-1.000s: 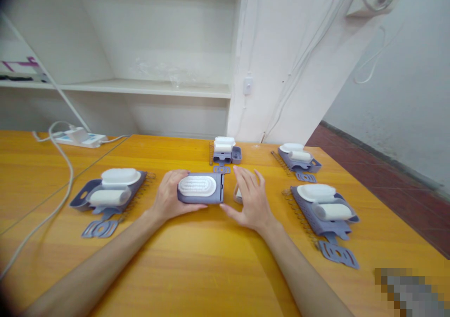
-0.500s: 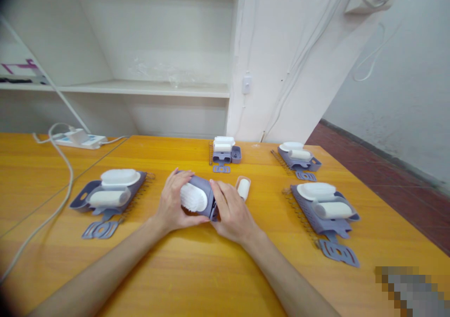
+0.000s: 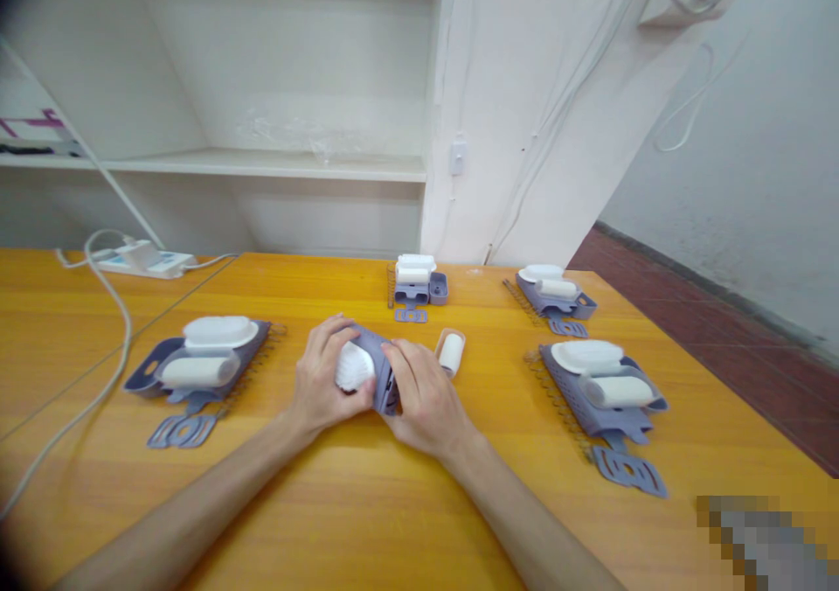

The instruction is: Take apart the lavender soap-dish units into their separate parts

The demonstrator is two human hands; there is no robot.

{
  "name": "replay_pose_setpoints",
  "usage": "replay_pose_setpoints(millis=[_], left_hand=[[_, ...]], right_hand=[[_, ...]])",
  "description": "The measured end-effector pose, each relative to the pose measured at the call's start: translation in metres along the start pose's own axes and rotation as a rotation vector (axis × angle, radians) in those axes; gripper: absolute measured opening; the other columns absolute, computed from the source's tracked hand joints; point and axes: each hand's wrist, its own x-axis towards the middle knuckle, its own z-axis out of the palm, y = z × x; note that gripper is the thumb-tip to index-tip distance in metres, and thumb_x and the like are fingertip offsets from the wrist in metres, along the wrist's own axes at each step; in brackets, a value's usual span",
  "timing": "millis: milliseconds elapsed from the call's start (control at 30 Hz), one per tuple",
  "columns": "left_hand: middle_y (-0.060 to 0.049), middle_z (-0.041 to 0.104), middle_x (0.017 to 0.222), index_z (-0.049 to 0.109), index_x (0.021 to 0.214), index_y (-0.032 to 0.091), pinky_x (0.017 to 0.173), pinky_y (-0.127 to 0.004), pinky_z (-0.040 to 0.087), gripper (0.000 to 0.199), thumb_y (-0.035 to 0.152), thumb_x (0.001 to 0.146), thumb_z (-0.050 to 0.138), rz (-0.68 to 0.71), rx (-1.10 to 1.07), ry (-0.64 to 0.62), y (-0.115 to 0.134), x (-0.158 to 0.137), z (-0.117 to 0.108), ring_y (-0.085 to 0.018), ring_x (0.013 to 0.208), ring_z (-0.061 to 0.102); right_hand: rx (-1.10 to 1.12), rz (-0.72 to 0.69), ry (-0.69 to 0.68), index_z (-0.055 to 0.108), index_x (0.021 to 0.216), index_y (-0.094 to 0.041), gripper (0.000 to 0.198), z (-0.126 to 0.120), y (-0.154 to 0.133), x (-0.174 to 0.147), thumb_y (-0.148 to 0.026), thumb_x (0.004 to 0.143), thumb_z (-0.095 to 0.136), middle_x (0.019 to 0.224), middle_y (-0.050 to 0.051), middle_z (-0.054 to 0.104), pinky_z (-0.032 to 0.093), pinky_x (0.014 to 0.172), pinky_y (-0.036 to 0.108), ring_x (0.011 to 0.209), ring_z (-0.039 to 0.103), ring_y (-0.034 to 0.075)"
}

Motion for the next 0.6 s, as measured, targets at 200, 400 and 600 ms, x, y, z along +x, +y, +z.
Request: replay_pose_setpoints(millis=[200, 400, 600], left_hand=[[-0.015, 0.053, 0.120, 0.050, 0.112, 0.020, 0.094, -0.046, 0.045, 0.052, 0.042, 0.068, 0.069, 0.004, 0.028, -0.021, -0.0034, -0.0013, 0.0007, -0.031, 0.114, 0.051], [-0.014, 0.054, 0.114, 0.047, 0.108, 0.020, 0.096, -0.048, 0.045, 0.044, 0.037, 0.074, 0.069, 0.062, -0.063, 0.021, -0.0075, -0.0015, 0.0032, -0.029, 0.113, 0.053], [-0.012, 0.050, 0.108, 0.047, 0.108, 0.020, 0.098, -0.052, 0.042, 0.043, 0.036, 0.075, 0.070, 0.104, -0.081, 0.079, -0.0083, -0.0040, 0.0046, -0.027, 0.108, 0.054]], right_hand=[[0.016, 0.049, -0.010, 0.029, 0.140, -0.011, 0.071, -0.0020, 0.0032, -0.0037, -0.023, 0.078, 0.060, 0.126, 0.019, 0.050, 0.045, 0.098, 0.048, 0.120, 0.047, 0.030], [0.001, 0.069, 0.008, 0.026, 0.142, -0.012, 0.077, -0.0032, 0.0064, -0.0036, -0.028, 0.077, 0.062, 0.127, 0.019, 0.050, 0.044, 0.096, 0.051, 0.119, 0.046, 0.032], [-0.031, 0.052, 0.013, 0.023, 0.144, -0.011, 0.081, -0.0038, 0.0068, -0.0038, -0.025, 0.075, 0.063, 0.127, 0.020, 0.049, 0.043, 0.095, 0.050, 0.120, 0.045, 0.032]])
